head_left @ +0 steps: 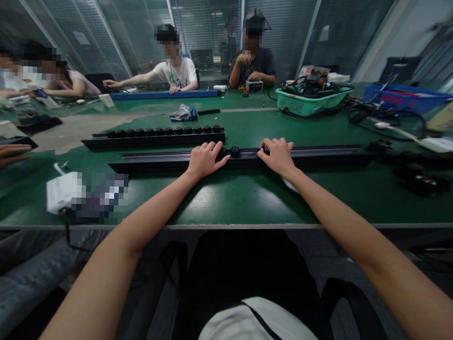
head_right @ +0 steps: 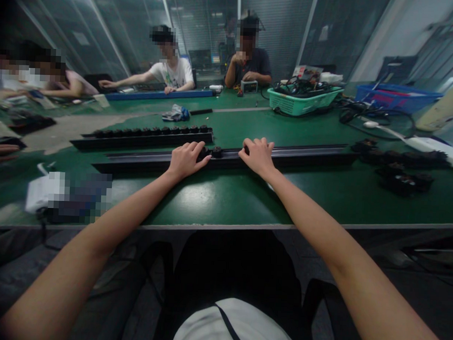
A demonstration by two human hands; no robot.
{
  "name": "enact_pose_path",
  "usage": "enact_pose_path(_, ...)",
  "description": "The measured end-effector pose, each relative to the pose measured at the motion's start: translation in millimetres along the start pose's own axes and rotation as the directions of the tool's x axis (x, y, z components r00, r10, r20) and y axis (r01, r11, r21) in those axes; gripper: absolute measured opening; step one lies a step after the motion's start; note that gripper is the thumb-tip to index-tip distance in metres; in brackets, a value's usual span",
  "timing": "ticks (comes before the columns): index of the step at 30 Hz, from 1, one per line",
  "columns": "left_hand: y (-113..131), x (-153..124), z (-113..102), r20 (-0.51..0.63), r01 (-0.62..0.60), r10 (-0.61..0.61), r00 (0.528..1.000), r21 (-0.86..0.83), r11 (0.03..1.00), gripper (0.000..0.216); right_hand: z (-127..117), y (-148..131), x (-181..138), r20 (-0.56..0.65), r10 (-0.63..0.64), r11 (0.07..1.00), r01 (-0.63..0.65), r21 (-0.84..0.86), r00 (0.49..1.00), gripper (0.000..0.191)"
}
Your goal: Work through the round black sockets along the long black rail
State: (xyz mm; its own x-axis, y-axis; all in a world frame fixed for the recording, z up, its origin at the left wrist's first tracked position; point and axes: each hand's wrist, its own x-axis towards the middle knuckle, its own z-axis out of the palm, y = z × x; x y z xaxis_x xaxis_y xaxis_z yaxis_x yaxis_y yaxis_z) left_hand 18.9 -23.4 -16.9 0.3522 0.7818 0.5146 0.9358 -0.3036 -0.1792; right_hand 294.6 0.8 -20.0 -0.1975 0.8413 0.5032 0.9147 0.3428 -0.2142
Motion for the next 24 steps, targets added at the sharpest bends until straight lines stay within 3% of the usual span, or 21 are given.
enact_pose_path(9, 1.1, 0.0, -2.3, 0.030, 0.014, -0.014, 0.999, 0.015, 1.000, 0.071, 2.5, 24.2, 8.4, 0.010, -0.135, 0.988, 0.134, 0.078, 0.991, 0.029)
enact_pose_path(24, 1.2, 0.8, -3.2, 0.053, 0.030, -0.030, 0.998, -0.008, 1.000, 0.067, -0.7, 23.7, 8.1, 0.046, -0.103, 0.993, 0.099, 0.065, 0.994, 0.028)
